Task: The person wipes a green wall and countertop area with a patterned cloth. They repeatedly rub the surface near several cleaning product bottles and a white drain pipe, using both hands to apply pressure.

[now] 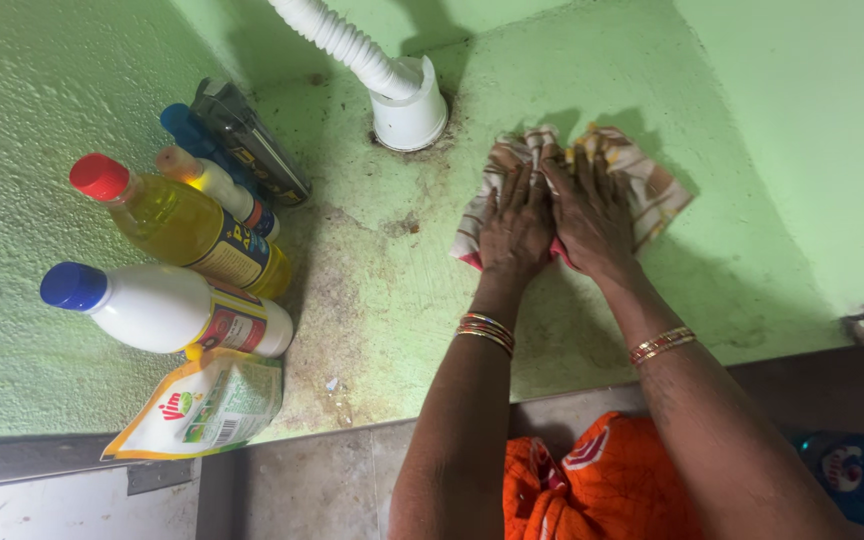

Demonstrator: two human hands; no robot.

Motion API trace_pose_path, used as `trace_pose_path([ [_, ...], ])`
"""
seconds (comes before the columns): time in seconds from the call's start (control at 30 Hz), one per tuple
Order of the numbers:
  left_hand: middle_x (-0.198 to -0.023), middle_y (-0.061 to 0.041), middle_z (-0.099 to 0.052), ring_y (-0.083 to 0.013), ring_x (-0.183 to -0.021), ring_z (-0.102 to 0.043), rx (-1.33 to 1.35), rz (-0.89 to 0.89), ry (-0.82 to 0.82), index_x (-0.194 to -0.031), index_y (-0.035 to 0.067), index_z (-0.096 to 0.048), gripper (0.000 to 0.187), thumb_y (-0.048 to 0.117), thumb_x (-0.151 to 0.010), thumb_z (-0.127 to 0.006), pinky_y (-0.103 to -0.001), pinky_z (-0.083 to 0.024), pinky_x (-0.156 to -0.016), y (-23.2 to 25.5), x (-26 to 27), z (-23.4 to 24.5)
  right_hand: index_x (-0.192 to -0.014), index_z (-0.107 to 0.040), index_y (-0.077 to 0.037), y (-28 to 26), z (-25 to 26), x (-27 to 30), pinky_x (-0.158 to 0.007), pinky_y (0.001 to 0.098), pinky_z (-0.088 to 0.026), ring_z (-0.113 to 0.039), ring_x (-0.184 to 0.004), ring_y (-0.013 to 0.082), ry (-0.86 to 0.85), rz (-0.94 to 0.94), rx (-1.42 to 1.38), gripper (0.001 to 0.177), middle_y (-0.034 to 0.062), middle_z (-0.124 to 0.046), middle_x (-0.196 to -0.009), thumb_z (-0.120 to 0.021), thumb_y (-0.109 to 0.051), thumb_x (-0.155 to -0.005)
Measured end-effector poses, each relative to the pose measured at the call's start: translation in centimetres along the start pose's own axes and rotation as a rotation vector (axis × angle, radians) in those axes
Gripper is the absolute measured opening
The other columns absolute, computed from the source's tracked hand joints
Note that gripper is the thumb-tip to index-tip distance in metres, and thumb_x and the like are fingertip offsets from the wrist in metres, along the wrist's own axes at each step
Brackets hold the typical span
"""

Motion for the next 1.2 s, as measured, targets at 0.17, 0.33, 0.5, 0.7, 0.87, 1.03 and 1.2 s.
trace_pose_path([
  [0.17,-0.167,-0.002,-0.03,-0.0205,-0.156,-0.023,-0.096,0.08,-0.094,-0.16,0.023,-0.033,0.061,0.043,-0.103,-0.037,-0.048,-0.019,-0.126,-4.8,-0.8,1.6,-0.157,-0.04,-0.014,-3.4,-3.2,-2.4,-0.118,0.0629,-0.027,-0.034,-0.149,0.0443,0.021,0.046,0.032,0.056,0.022,-0.039,-0.162,-0.051,-0.032,-0.105],
  [0.33,-0.169,-0.004,-0.025,-0.0208,-0.157,-0.018,-0.078,0.189,-0.129,-0.16,0.026,-0.03,0.056,0.04,-0.106,-0.032,-0.048,-0.016,-0.126,-9.0,0.4,3.8,-0.158,-0.039,-0.012,-7.7,-5.5,-3.9,-0.117,0.0628,-0.026,-0.035,-0.147,0.0429,0.025,0.105,-0.016,0.061,0.021,-0.038,-0.161,-0.051,-0.033,-0.102],
  [0.5,-0.169,-0.006,-0.027,-0.0233,-0.158,-0.018,-0.124,0.226,-0.095,-0.162,0.018,-0.029,0.059,0.038,-0.106,-0.032,-0.049,-0.016,-0.127,-10.4,3.6,5.9,-0.158,-0.04,-0.014,-10.3,-5.6,-2.6,-0.119,0.0607,-0.026,-0.034,-0.152,0.0374,-0.001,0.222,-0.093,0.058,0.0172,-0.038,-0.163,-0.049,-0.03,-0.103],
  [0.7,-0.168,-0.009,-0.029,-0.0259,-0.156,-0.019,-0.12,0.265,-0.024,-0.16,0.016,-0.029,0.059,0.037,-0.106,-0.031,-0.05,-0.015,-0.125,-8.1,8.2,7.7,-0.157,-0.042,-0.019,-11.4,-3.3,0.9,-0.122,0.0564,-0.028,-0.031,-0.155,0.03,0.013,0.32,-0.075,0.054,0.0129,-0.036,-0.166,-0.048,-0.03,-0.104],
  [0.87,-0.167,-0.014,-0.031,-0.0291,-0.157,-0.02,-0.123,0.163,0.013,-0.163,0.015,-0.03,0.058,0.036,-0.109,-0.03,-0.052,-0.015,-0.126,-3.7,11.4,8.0,-0.156,-0.04,-0.022,-9.8,-0.5,4.7,-0.116,0.0633,-0.024,-0.031,-0.151,0.0285,-0.019,0.267,0.042,0.058,0.0081,-0.034,-0.164,-0.048,-0.035,-0.1],
  [1.03,-0.167,-0.013,-0.033,-0.0271,-0.158,-0.023,-0.058,0.029,-0.01,-0.16,0.013,-0.035,0.057,0.034,-0.107,-0.035,-0.052,-0.019,-0.127,2.9,12.6,6.1,-0.161,-0.034,-0.02,-4.6,3.8,10.2,-0.119,0.0651,-0.023,-0.028,-0.151,0.0368,-0.068,0.142,0.066,0.065,0.0139,-0.031,-0.165,-0.047,-0.037,-0.099],
  [1.2,-0.165,-0.012,-0.041,-0.0291,-0.156,-0.032,0.131,-0.137,0.03,-0.155,0.01,-0.046,0.057,0.029,-0.101,-0.046,-0.053,-0.025,-0.126,6.6,12.6,5.7,-0.159,-0.037,-0.013,-2.0,6.4,12.4,-0.114,0.0689,-0.025,-0.03,-0.152,0.0395,-0.027,0.025,0.129,0.064,0.0198,-0.035,-0.162,-0.048,-0.033,-0.099],
])
Point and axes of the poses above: each hand's wrist, its own x-axis away from the middle knuckle, its own z-axis out of the back of the hand, y = z × x, the point moved 4 cm from there along -x, towards the middle knuckle
